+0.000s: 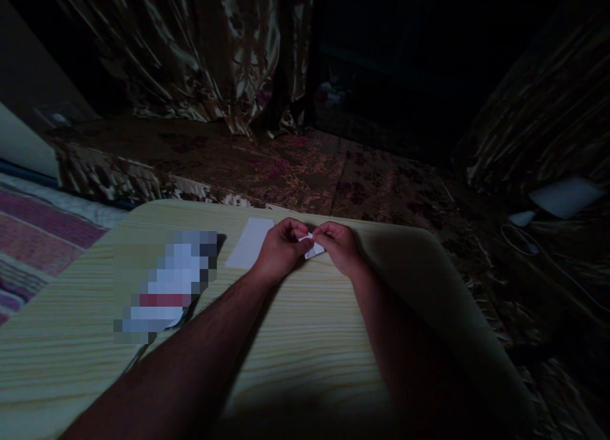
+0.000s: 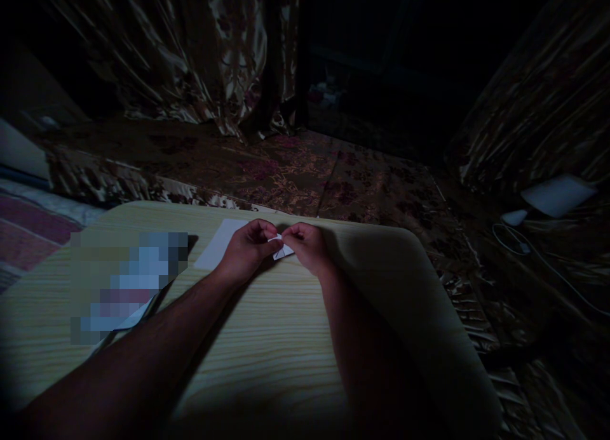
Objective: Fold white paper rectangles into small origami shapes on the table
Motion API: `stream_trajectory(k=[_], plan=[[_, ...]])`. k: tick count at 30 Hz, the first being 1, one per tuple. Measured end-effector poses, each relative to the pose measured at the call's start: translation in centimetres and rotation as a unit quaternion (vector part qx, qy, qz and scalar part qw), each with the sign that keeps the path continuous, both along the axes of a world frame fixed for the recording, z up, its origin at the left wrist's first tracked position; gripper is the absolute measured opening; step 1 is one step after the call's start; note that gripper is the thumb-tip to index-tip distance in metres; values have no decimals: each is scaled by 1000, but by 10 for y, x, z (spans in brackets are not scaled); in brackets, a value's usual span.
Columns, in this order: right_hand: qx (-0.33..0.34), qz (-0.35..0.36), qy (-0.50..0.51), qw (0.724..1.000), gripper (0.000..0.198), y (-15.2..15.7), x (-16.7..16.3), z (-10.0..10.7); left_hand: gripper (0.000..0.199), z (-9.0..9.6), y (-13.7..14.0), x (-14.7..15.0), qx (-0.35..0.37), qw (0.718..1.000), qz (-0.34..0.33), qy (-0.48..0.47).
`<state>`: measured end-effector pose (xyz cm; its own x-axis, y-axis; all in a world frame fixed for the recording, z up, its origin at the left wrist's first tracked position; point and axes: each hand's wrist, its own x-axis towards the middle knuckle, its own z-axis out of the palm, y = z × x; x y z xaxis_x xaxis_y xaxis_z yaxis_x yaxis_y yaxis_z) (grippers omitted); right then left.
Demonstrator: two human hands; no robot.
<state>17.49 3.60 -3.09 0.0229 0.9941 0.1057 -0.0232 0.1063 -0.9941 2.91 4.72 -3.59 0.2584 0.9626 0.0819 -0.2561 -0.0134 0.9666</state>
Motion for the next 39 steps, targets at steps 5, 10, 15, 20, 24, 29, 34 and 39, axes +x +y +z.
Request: stream_trajectory(k=[5,10,15,20,24,29,34,39], plan=[[2,-13,-17,1000,11,0,-2,-1,34,3,-1,1,-5,1000,5,1],[-2,-19,-29,999,11,1,-3,-3,34,2,-1,1,-8,1000,9,-3],[-1,-16,-27,1000,12,1,-3,-2,33,1,0,2,-18,1000,21,-7],[-14,7,26,1000,13,0,-1,-2,34,0,2,1,-46,998,30,-38],[-33,25,41,998,15,-1,-3,-2,33,-2,3,1,-52,996,36,-68],[-24,4,25,999,15,-1,-5,-1,33,0,1,2,-50,996,35,-71],[-23,-5,16,1000,13,-1,-6,-1,33,6,-4,3,-36,998,32,-51],[-21,3,8,1000,14,-2,-6,1,32,5,-1,2,-44,996,37,-74]])
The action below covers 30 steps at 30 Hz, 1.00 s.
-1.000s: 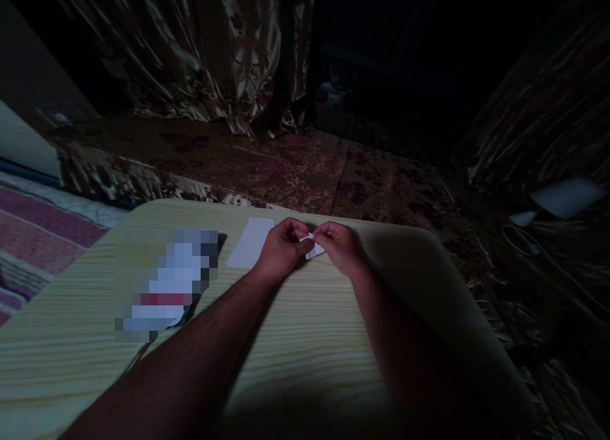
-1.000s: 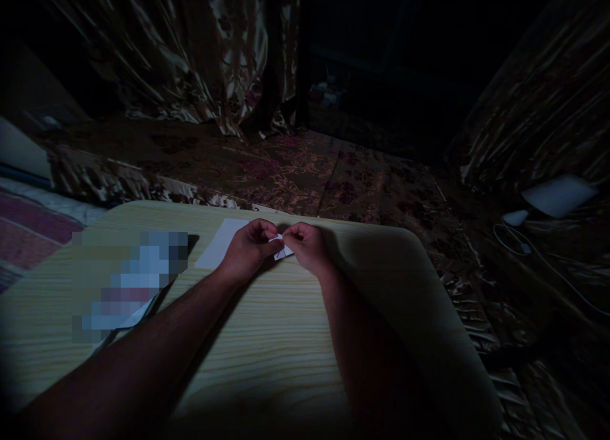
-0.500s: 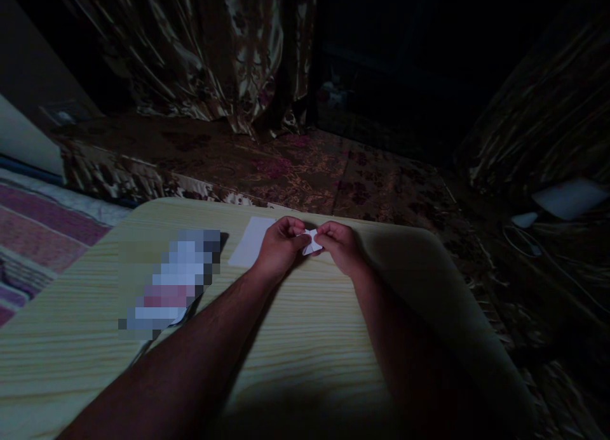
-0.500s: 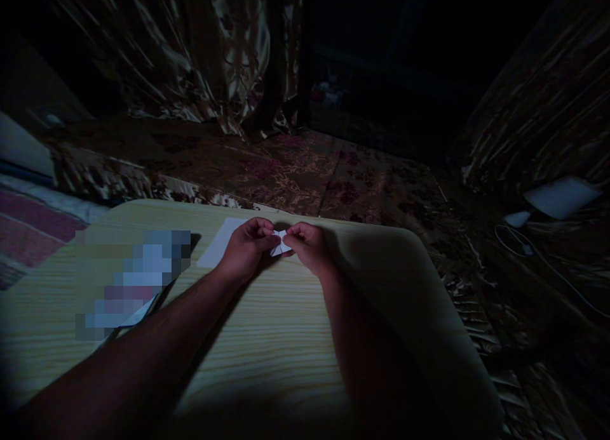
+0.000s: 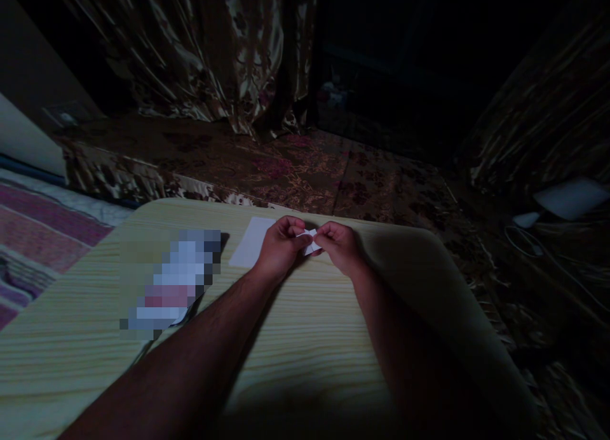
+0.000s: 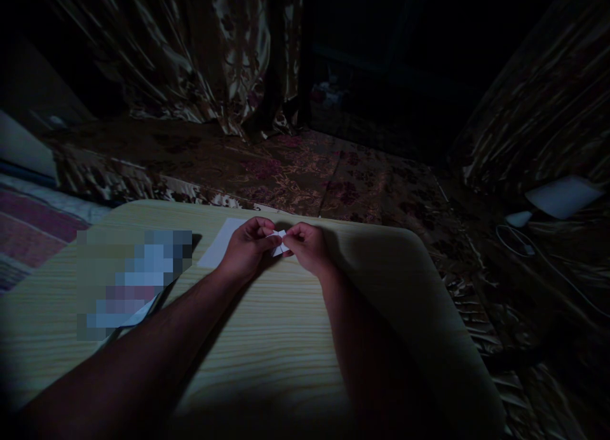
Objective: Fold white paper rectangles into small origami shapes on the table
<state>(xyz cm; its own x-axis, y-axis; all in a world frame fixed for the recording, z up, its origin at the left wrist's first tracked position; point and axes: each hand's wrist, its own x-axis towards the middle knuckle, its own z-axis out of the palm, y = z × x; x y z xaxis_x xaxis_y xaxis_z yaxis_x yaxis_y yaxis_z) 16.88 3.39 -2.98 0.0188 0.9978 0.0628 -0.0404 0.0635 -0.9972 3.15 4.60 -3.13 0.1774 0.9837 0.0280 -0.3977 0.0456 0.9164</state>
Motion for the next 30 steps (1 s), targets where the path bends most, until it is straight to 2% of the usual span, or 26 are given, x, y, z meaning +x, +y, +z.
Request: stream_trajectory(k=[8,13,20,30], plan=[[8,6,-5,1000,14,0,0,-2,31,-3,3,-1,8,1000,1,-25],[15,0,-3,1000,13,2,0,-6,34,-2,0,-1,10,1000,-16,10],[21,-6,11,1000,14,3,3,-8,17,-11,5,-2,47,995,-6,85],[21,3,-17,1000,15,1,2,-6,21,-11,6,-1,24,998,-13,59]])
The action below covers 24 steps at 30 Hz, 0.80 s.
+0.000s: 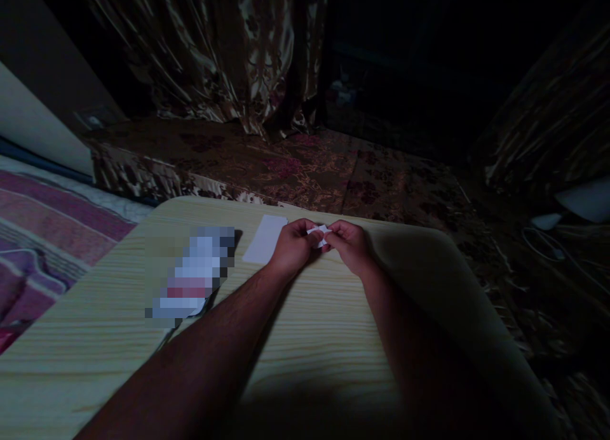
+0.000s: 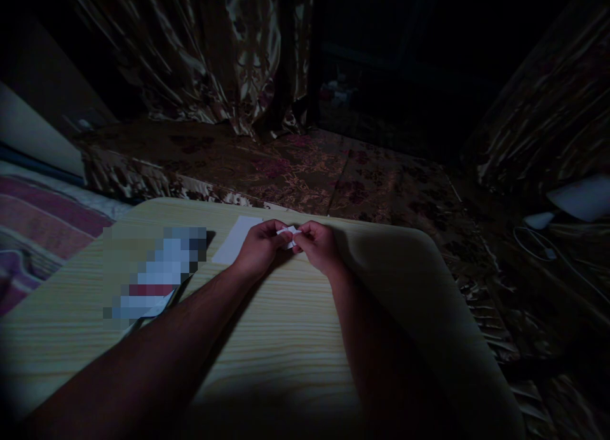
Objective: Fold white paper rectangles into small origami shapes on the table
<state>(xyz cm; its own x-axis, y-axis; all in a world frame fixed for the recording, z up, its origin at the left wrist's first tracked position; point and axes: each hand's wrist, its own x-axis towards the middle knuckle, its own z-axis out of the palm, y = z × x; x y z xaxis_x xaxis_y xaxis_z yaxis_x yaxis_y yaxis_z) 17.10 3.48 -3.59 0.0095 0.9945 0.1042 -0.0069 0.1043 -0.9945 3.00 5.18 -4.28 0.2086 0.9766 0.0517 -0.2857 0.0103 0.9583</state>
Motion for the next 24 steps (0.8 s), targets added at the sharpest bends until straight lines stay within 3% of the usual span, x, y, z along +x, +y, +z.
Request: stream_trajectory(k=[12,24], plan=[[49,-49,-43,997,14,0,-4,-4,21,3,-3,3,33,996,40,73],[50,-38,-41,997,14,-1,-4,-2,21,2,0,2,-17,998,18,-52]])
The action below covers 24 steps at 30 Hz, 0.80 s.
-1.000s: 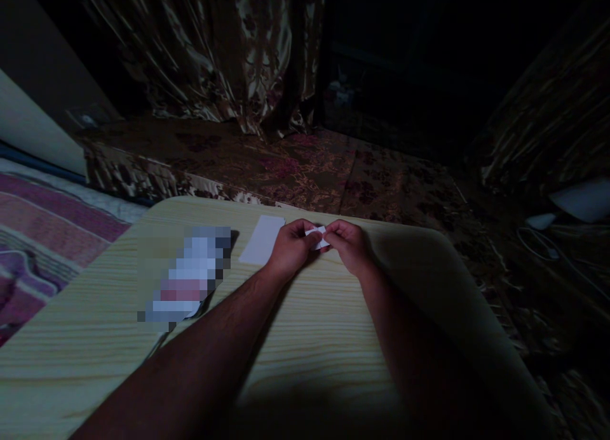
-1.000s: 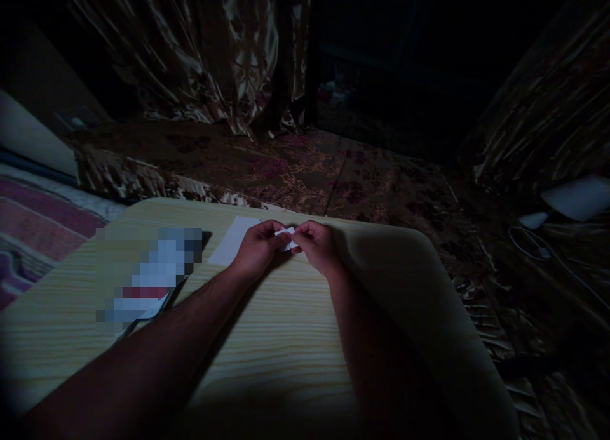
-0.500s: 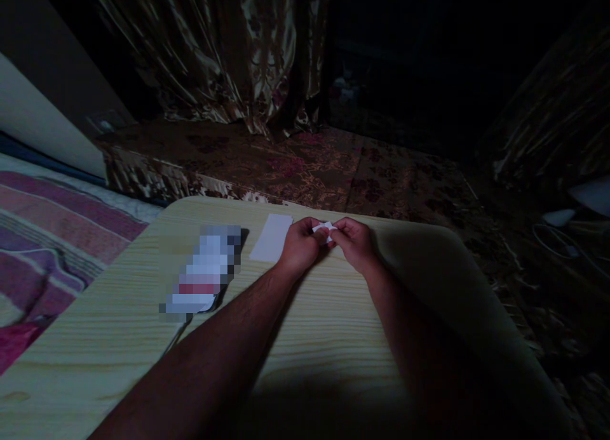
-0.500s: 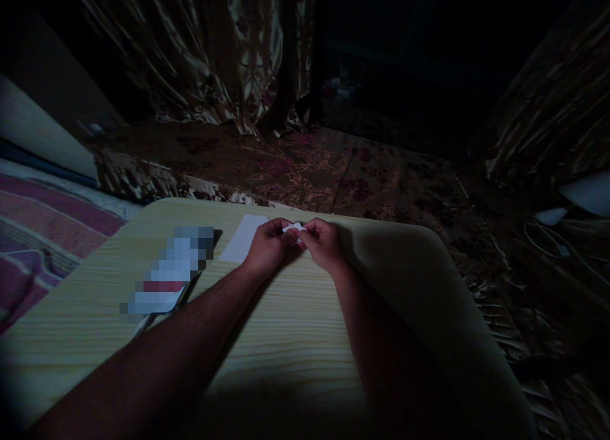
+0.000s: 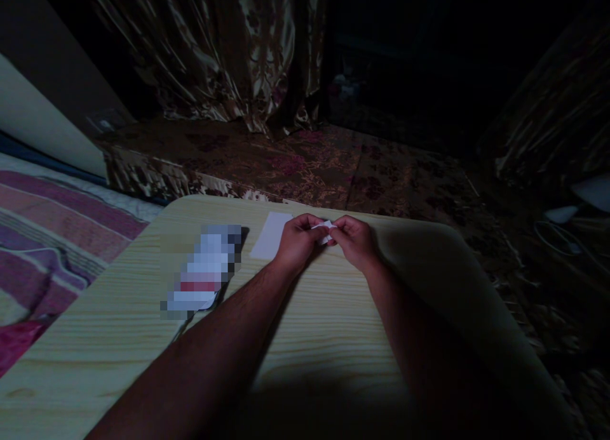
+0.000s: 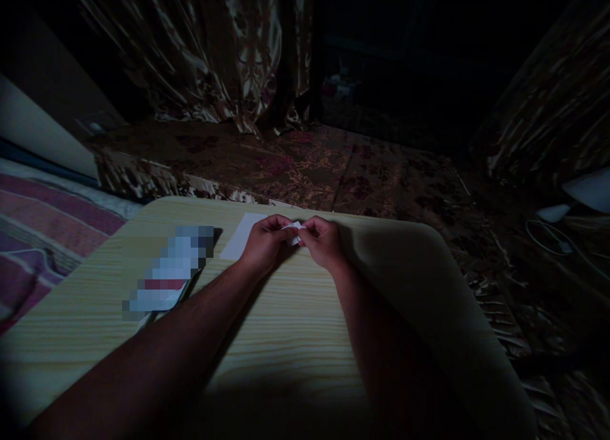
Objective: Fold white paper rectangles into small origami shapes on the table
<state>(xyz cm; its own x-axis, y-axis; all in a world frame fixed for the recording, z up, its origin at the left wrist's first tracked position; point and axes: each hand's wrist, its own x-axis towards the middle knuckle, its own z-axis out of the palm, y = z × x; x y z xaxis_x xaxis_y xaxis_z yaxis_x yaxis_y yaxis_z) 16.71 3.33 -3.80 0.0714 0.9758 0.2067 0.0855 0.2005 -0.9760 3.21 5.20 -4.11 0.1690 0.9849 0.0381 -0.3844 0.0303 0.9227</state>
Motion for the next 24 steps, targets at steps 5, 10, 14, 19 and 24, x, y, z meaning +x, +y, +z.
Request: stream_trajectory(k=[5,10,14,19,24], plan=[[13,9,-1,1000,12,1,1,-2,19,2,-2,0,-6,1000,-6,-24],[17,16,2,1000,11,1,2,-3,19,4,-3,0,-2,1000,-5,-21],[18,20,2,1000,10,1,2,-3,19,6,-4,1,-3,1000,-2,-19],[20,20,2,1000,9,0,1,-2,20,3,-2,0,2,1000,2,-5],[20,21,0,1000,9,1,1,-3,20,1,-2,0,8,1000,6,13]])
